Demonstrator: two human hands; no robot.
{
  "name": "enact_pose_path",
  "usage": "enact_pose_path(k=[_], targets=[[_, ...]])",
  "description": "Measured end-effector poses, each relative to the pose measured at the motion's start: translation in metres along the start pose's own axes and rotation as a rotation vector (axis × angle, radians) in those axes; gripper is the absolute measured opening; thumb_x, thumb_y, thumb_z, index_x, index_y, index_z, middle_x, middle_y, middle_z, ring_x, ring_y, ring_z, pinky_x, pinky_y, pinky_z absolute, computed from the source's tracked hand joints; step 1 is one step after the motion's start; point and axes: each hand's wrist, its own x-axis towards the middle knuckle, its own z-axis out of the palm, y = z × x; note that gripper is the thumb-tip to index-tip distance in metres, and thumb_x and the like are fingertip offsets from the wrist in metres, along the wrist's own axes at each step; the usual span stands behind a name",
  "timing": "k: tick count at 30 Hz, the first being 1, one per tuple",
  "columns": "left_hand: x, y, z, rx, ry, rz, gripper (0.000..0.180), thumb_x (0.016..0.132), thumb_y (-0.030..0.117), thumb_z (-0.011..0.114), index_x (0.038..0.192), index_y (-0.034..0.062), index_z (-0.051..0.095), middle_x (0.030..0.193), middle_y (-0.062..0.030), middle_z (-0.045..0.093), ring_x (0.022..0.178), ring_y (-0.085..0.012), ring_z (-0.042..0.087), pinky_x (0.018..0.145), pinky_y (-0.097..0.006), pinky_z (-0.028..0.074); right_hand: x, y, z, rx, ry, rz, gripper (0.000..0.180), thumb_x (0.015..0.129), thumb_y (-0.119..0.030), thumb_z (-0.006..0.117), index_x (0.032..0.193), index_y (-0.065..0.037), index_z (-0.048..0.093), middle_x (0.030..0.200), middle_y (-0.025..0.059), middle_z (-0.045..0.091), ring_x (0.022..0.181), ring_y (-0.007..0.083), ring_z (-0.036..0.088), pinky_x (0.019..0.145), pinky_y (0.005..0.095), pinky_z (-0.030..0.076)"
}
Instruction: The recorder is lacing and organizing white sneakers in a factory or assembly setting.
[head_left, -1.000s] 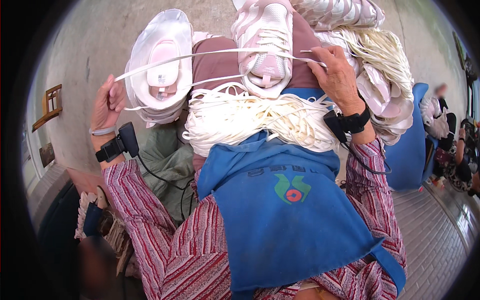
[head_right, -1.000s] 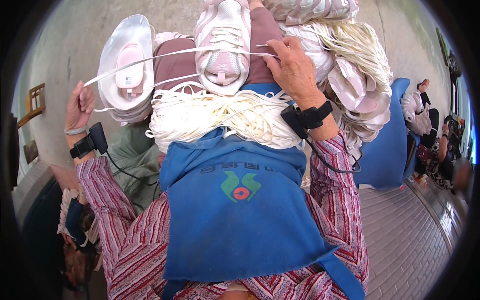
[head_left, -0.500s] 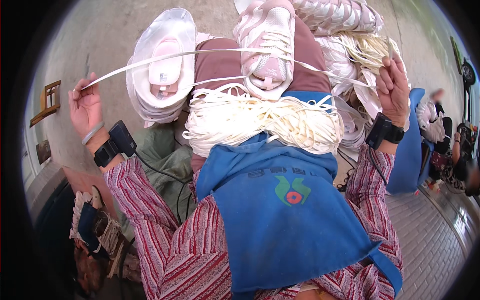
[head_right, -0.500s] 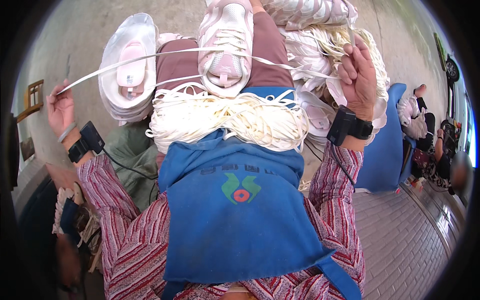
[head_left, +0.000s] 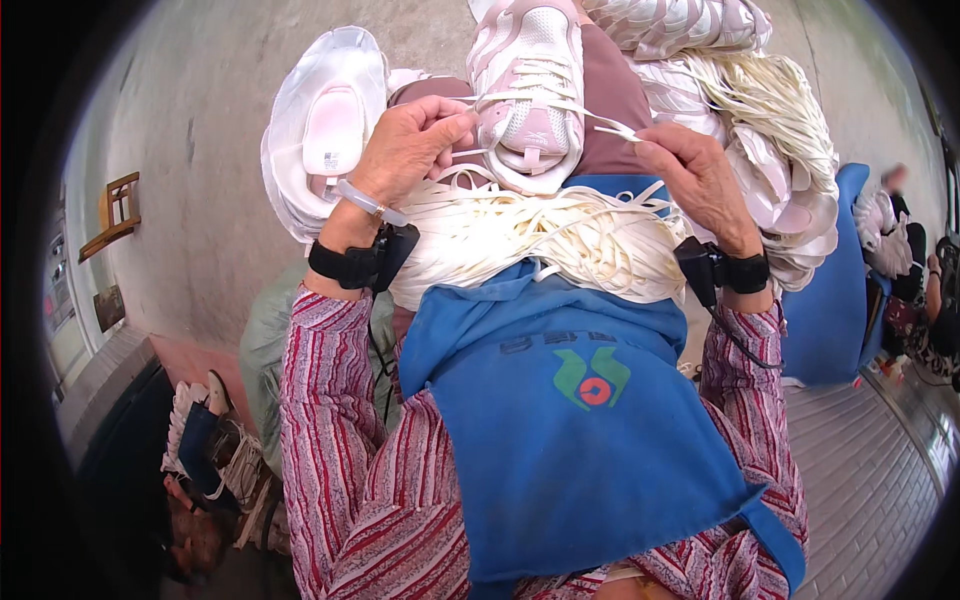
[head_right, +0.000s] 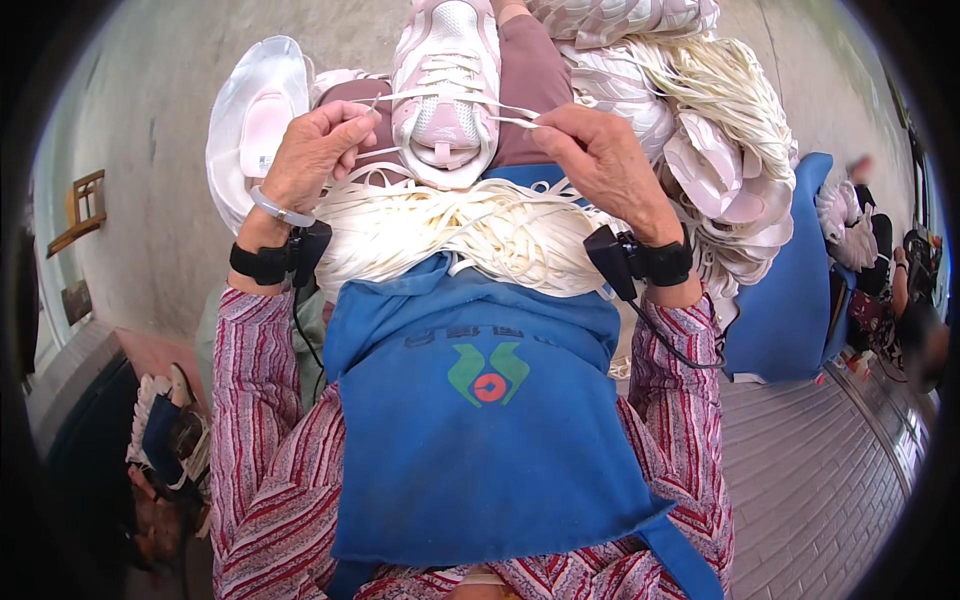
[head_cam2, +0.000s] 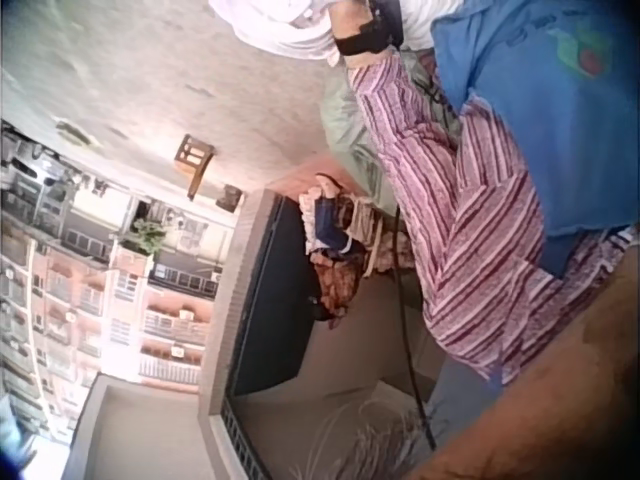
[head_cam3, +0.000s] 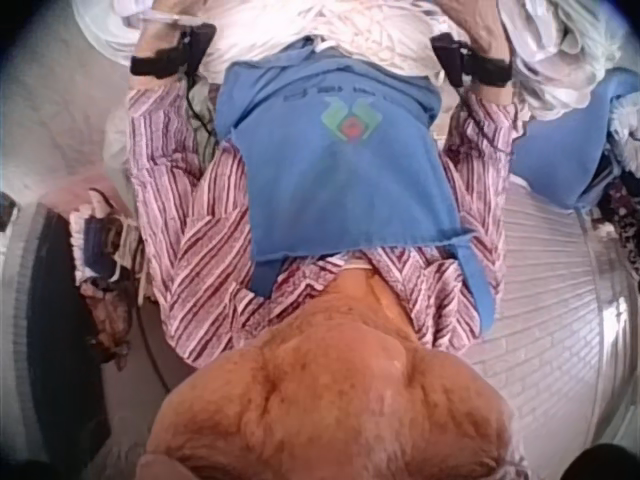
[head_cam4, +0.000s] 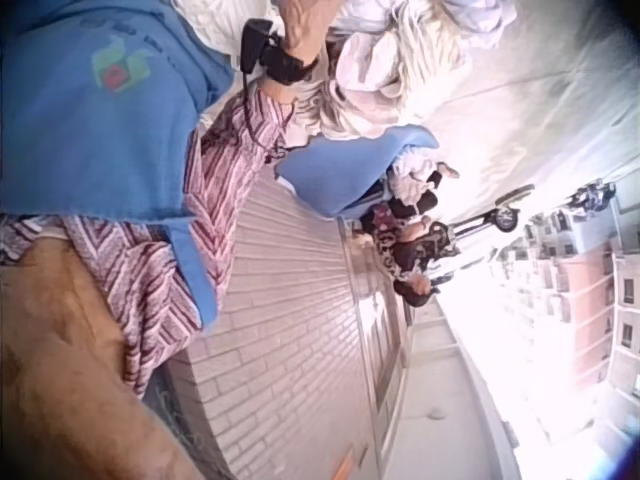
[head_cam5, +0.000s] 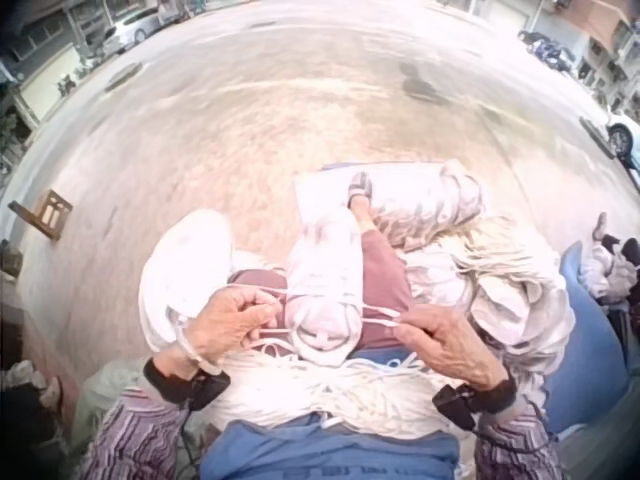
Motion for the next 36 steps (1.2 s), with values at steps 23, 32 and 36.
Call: enact_pose_path(k=[23,32,36], targets=[[0.047,-0.009,0.016,0.775,0.123,0.291,0.023,0.09,0.025,0.054,0.092,0.0034,0.062,0.079,-0.0109,0.063,0.074,-0.0215,0.06,0.07,-0.031,0.047,0.035,0.021,0.045,-0.236,0.094,-0.005,0.019,0.088,-0.019,0.053,0.086,-0.002,0.063,0.08,0.017,0.062,0.075,0.0358,0.061,0.068,0.0421,0.048],[0.05,-0.01,0.015,0.759,0.114,0.383,0.02,0.088,0.021,0.054,0.09,0.002,0.06,0.081,-0.015,0.063,0.075,-0.0287,0.059,0.071,-0.035,0.046,0.038,0.029,0.046,-0.138,0.058,0.006,0.02,0.087,-0.018,0.054,0.083,0.0,0.063,0.079,0.019,0.062,0.075,0.0372,0.06,0.066,0.0418,0.047],[0.051,-0.006,0.019,0.853,0.118,0.498,0.019,0.088,0.02,0.054,0.088,0.0025,0.06,0.082,-0.0152,0.061,0.076,-0.0314,0.059,0.071,-0.036,0.046,0.045,0.037,0.049,-0.108,0.005,0.091,0.02,0.087,-0.017,0.054,0.08,0.0,0.063,0.078,0.0187,0.062,0.074,0.0377,0.06,0.066,0.0427,0.047]])
